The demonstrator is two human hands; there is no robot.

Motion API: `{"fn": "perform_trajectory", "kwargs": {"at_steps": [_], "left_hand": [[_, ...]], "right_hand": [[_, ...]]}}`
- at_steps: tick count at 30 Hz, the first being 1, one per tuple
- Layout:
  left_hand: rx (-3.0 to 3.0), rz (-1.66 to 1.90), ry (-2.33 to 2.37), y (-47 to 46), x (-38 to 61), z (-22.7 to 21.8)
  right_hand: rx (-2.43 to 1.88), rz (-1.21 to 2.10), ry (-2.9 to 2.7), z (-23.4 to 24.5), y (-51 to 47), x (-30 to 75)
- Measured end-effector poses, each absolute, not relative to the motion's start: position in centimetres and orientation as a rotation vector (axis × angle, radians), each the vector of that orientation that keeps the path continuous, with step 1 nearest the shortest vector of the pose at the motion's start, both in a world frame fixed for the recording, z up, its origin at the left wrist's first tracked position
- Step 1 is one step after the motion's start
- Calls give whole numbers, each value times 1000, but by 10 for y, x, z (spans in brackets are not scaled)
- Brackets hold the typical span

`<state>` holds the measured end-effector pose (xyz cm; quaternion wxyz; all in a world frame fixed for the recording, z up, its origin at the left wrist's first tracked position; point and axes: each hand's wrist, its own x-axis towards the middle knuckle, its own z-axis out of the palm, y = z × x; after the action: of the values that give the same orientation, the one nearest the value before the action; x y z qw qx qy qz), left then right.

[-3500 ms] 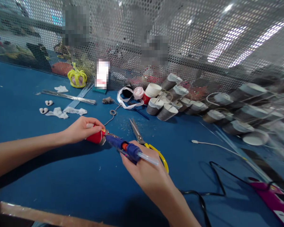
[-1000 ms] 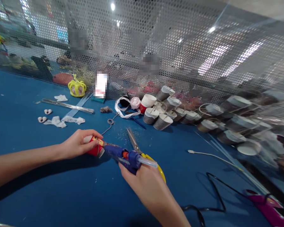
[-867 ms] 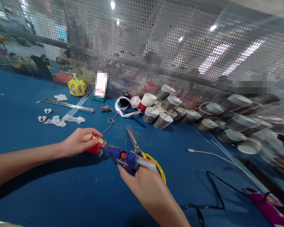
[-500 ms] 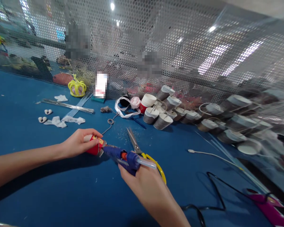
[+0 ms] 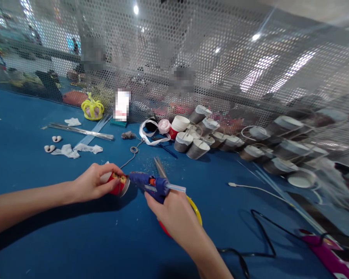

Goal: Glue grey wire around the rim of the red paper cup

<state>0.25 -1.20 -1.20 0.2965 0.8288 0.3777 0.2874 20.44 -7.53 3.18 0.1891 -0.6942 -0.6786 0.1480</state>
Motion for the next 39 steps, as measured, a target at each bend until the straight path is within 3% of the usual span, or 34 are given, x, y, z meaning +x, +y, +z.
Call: {"fn": "perform_trajectory", "kwargs": {"at_steps": [8,25,30,39], "left_hand": [[2026,741,1069,-9,3,-12],[1812,781,1066,-2,5,-15],[1928,811,1052,-6,4,-13],[2138,816,1037,-11,2,-13]], "right_hand": [[-1930,204,-1950,37,-85,203],[-1869,350,-2007,37,-93,202],[-1956,235,-1953,36,-86,203],[-1880,381,-1938,28,-76,207]]}}
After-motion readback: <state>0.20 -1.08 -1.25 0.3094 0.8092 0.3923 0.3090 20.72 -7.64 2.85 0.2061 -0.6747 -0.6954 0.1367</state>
